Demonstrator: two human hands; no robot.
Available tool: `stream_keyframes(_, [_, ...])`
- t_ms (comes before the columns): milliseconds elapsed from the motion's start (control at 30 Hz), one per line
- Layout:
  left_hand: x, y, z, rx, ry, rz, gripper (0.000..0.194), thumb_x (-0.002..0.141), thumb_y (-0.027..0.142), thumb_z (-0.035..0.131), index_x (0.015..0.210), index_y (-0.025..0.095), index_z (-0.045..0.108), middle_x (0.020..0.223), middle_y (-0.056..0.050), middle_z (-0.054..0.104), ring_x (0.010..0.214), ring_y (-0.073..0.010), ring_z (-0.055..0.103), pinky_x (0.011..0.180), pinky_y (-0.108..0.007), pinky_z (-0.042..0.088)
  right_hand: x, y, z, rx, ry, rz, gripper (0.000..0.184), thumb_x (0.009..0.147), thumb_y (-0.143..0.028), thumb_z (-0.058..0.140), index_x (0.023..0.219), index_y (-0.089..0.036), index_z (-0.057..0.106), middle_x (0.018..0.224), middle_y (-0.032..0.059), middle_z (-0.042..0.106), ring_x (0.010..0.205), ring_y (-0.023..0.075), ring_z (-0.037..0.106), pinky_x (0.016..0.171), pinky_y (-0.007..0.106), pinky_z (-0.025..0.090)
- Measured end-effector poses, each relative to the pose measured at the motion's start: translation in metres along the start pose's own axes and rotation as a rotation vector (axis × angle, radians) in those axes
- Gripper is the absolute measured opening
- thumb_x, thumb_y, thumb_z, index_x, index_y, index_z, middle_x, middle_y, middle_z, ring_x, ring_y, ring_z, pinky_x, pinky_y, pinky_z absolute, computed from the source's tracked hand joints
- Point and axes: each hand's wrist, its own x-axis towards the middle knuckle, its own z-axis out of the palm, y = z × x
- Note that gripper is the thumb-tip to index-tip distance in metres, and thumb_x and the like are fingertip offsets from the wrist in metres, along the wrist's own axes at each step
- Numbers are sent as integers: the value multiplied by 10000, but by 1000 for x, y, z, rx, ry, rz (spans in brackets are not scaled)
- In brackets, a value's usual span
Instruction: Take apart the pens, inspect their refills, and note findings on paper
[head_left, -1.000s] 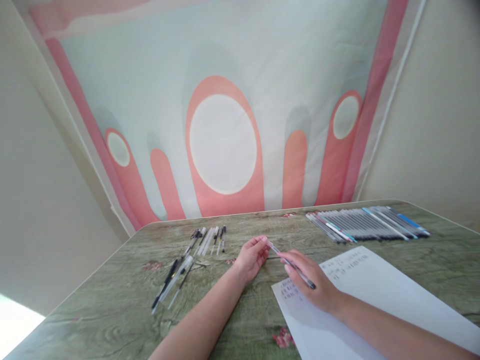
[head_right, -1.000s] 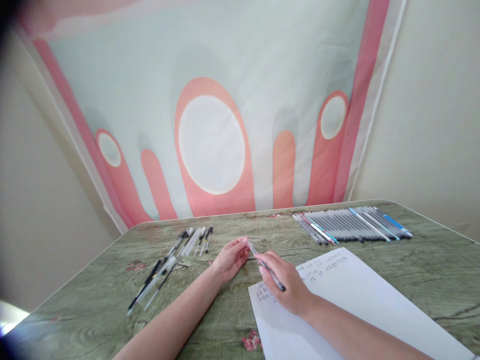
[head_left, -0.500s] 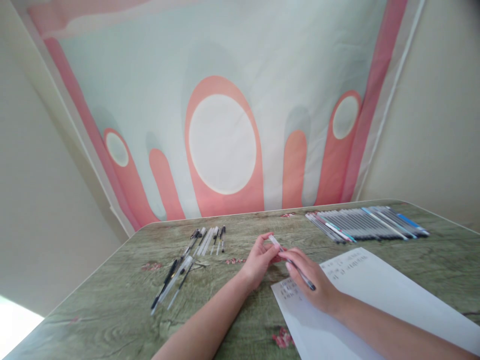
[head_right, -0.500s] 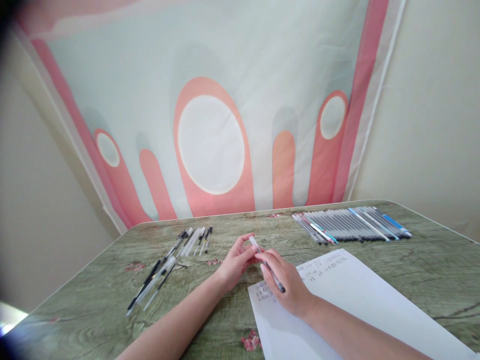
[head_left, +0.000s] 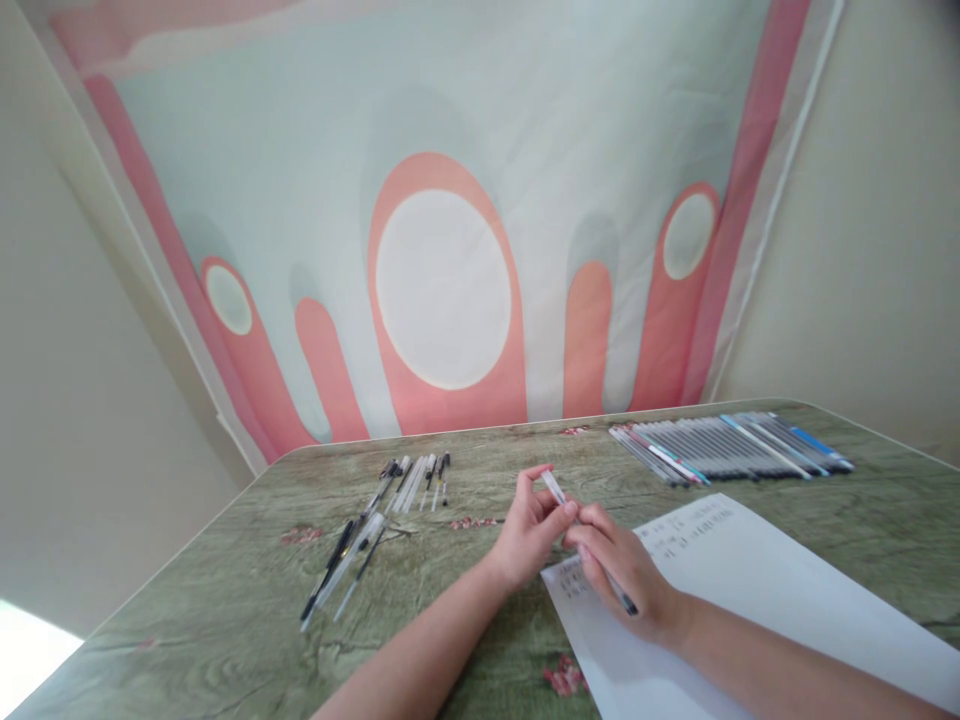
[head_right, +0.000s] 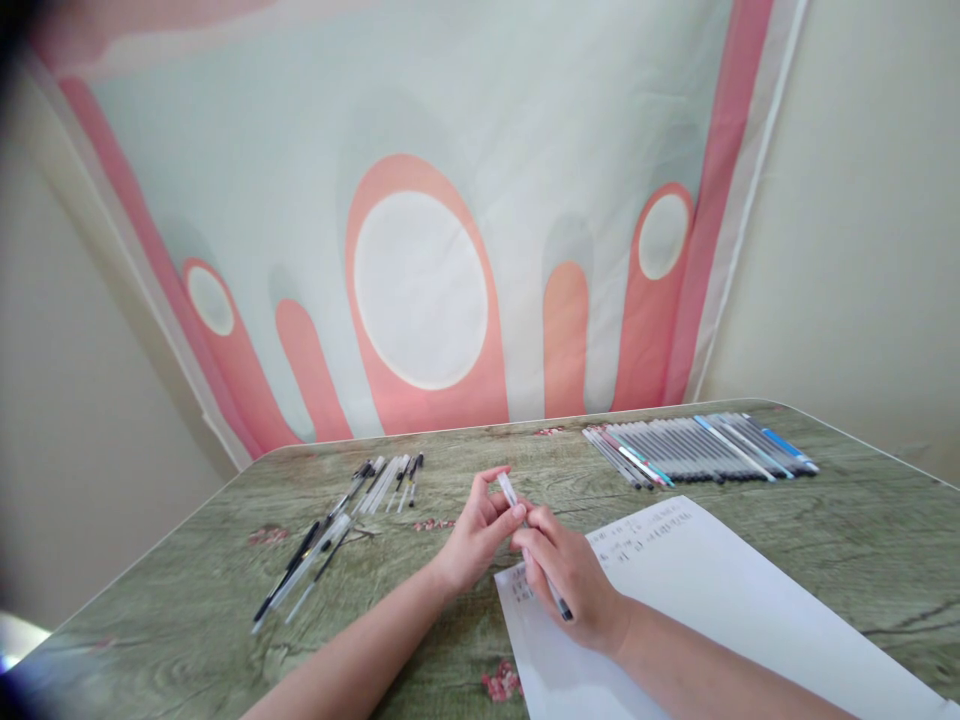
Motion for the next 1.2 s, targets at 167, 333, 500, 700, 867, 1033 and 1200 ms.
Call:
stream_keyframes(167, [-1,1,1,6,0,10,516,731,332,592,1105,212,258,774,7,543,584,-67,495,575,-216,369,-3,4,5,0,16,11,191,822,-147,338,920,-202,493,890,55,476,753,140,504,669,269,419])
stream_keyframes(333, [2,-4,0,-35,31,-4,519,721,336,601,1105,209,275,738,22,544,546,-58,481,558,-210,362,1,4,4,3,-19,52,187,825,-165,339,915,-199,499,888,52,471,781,145,509,701,275,423])
stream_keyframes(500, [5,-12,-8,-65,182,-94,553,684,351,631,1113,174,330,713,6,578,560,-76,510,570,-210,370,10,2,2,41,-79,133,205,846,-190,339,958,-214,509,930,50,481,826,138,522,739,263,429])
stream_keyframes(700, [9,-17,-22,-48,339,-35,540,703,353,607,1147,161,368,816,-58,629,614,-91,550,604,-217,389,9,0,0,75,-57,156,246,828,-254,411,1058,-222,493,988,51,517,836,148,534,755,269,426])
stream_keyframes(867, [16,-18,-35,-47,505,-25,578,672,365,634,1160,197,373,824,-41,640,665,-94,572,596,-189,387,7,7,4,176,19,311,225,848,-283,375,998,-215,528,812,23,575,665,124,542,607,236,426])
stream_keyframes(1033, [17,-10,-33,62,481,4,610,688,375,615,1210,203,350,880,-59,648,796,-136,593,675,-219,408,7,21,11,249,69,479,222,786,-285,477,983,-196,527,730,0,587,603,113,538,546,221,412])
stream_keyframes(1200, [9,-9,-15,277,215,68,748,780,362,506,1348,199,47,1151,-113,543,1055,-176,502,905,-338,351,13,32,1,316,132,551,225,761,-285,503,954,-177,548,741,10,600,650,131,547,590,253,427])
